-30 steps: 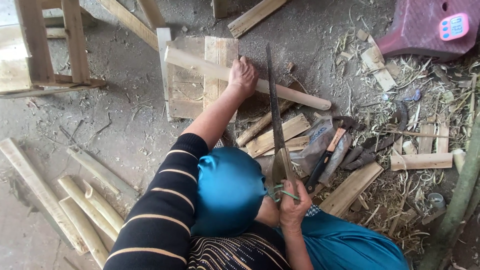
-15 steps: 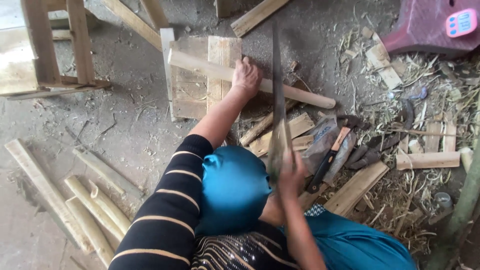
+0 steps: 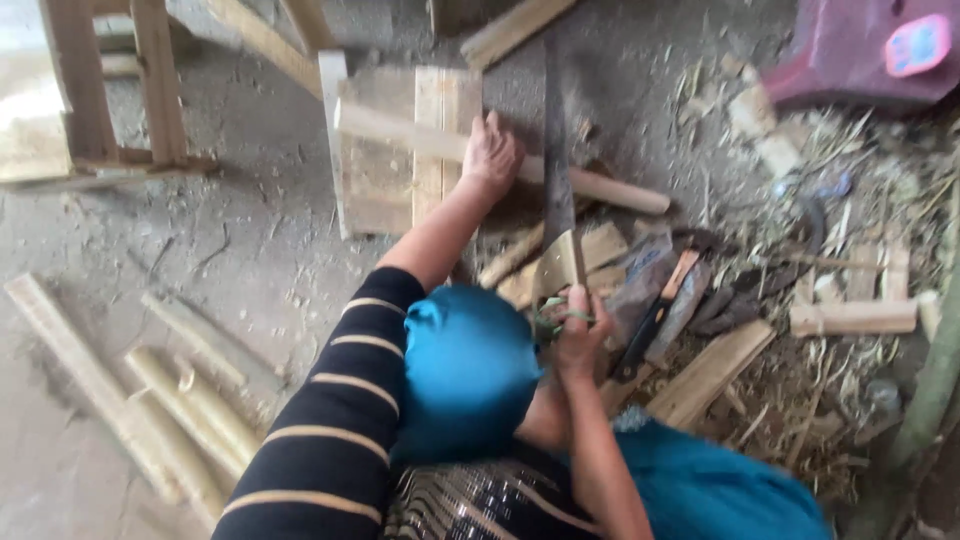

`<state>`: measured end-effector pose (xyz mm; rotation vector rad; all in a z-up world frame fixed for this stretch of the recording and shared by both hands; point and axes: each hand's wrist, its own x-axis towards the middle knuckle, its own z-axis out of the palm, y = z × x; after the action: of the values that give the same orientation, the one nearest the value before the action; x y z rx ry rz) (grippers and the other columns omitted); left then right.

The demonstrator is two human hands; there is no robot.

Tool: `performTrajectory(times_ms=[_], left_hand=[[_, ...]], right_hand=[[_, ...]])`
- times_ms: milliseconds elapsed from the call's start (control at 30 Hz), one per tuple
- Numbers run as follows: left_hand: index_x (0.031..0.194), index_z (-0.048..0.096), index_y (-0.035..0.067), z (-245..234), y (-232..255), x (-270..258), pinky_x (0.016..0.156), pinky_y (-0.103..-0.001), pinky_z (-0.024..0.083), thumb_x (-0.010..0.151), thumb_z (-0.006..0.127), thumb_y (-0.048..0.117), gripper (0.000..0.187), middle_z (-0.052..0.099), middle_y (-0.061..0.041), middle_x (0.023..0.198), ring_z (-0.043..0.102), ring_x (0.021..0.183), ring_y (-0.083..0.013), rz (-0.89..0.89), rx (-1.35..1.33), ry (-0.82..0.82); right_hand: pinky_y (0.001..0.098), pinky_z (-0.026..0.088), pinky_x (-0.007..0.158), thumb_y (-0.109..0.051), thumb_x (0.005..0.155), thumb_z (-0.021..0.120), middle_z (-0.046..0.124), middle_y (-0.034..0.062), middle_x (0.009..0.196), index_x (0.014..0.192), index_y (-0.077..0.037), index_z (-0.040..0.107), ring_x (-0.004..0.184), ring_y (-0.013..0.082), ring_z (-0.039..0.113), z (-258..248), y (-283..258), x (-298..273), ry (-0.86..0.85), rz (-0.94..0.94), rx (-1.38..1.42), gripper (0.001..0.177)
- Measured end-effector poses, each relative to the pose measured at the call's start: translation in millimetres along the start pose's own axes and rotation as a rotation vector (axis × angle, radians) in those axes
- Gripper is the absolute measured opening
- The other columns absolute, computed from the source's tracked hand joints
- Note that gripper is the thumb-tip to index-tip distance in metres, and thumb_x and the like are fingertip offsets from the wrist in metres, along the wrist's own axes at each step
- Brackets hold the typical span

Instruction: A person sitting on the floor uses a hand saw to cut through a cylindrical piece of wood.

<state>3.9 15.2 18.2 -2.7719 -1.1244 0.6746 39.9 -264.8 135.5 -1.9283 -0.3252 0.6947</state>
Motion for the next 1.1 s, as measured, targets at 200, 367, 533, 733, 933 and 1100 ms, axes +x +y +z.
performTrajectory(times_ms=[200, 367, 533, 733, 933, 1100], left_hand=[[0.099, 0.078, 0.016, 0.4, -3.0, -2.5, 0.08, -0.042, 0.036, 0.1, 0.061, 0.032, 0.024, 0.075, -0.007, 0.089, 0.05, 0.091, -0.0256, -0.021, 0.037, 0.037], [0.114, 0.076, 0.016, 16.8, 6.2, 4.6, 0.089, -0.049, 0.039, 0.099, 0.056, 0.024, 0.026, 0.075, -0.003, 0.11, 0.053, 0.113, -0.0291, 0.006, -0.003, 0.004], [0.113, 0.077, 0.016, 11.2, 6.6, 6.2, 0.089, -0.048, 0.039, 0.1, 0.055, 0.024, 0.027, 0.074, -0.004, 0.111, 0.052, 0.112, -0.0288, 0.006, -0.041, 0.023], [0.115, 0.075, 0.017, -4.0, -1.0, -0.6, 0.088, -0.049, 0.036, 0.1, 0.053, 0.024, 0.028, 0.074, -0.002, 0.111, 0.052, 0.114, -0.0283, -0.04, -0.007, -0.015], [0.112, 0.076, 0.014, 16.3, 4.0, 0.1, 0.085, -0.048, 0.036, 0.098, 0.056, 0.021, 0.025, 0.075, -0.004, 0.107, 0.053, 0.111, -0.0298, -0.016, -0.013, 0.013], [0.11, 0.077, 0.018, 3.5, 1.4, 8.2, 0.088, -0.049, 0.036, 0.099, 0.054, 0.024, 0.026, 0.076, 0.001, 0.103, 0.053, 0.112, -0.0283, -0.068, -0.001, -0.006]], right_hand=[[0.0282, 0.047, 0.066, -0.02, 0.095, 0.057, 0.066, 0.0066, 0.075, 0.089, 0.001, 0.07, 0.067, 0.0159, 0.055, -83.4, -9.2, -82.0, -0.111, -0.051, -0.225, 0.025], [0.0451, 0.051, 0.091, -0.037, 0.101, 0.069, 0.07, 0.0194, 0.087, 0.102, -0.002, 0.075, 0.09, 0.0297, 0.068, -21.8, 11.3, -17.1, 0.033, -0.062, -0.17, 0.035], [0.0273, 0.045, 0.051, -0.033, 0.103, 0.062, 0.058, 0.0044, 0.051, 0.078, -0.01, 0.07, 0.046, 0.014, 0.057, 6.7, -17.4, -3.8, -0.008, -0.025, -0.024, 0.035], [0.032, 0.05, 0.07, -0.028, 0.101, 0.066, 0.06, 0.0102, 0.067, 0.082, -0.006, 0.07, 0.065, 0.0153, 0.055, -66.4, -11.1, -83.2, 0.009, 0.084, -0.105, 0.029], [0.0446, 0.046, 0.096, -0.035, 0.102, 0.068, 0.067, 0.0245, 0.091, 0.092, 0.001, 0.074, 0.097, 0.0373, 0.066, -17.3, 27.5, -1.5, -0.019, -0.18, -0.237, 0.037], [0.0405, 0.04, 0.112, -0.013, 0.111, 0.046, 0.061, 0.0177, 0.131, 0.142, -0.005, 0.063, 0.131, 0.0332, 0.05, -38.2, 200.3, 53.2, -0.003, -0.913, -0.828, 0.036]])
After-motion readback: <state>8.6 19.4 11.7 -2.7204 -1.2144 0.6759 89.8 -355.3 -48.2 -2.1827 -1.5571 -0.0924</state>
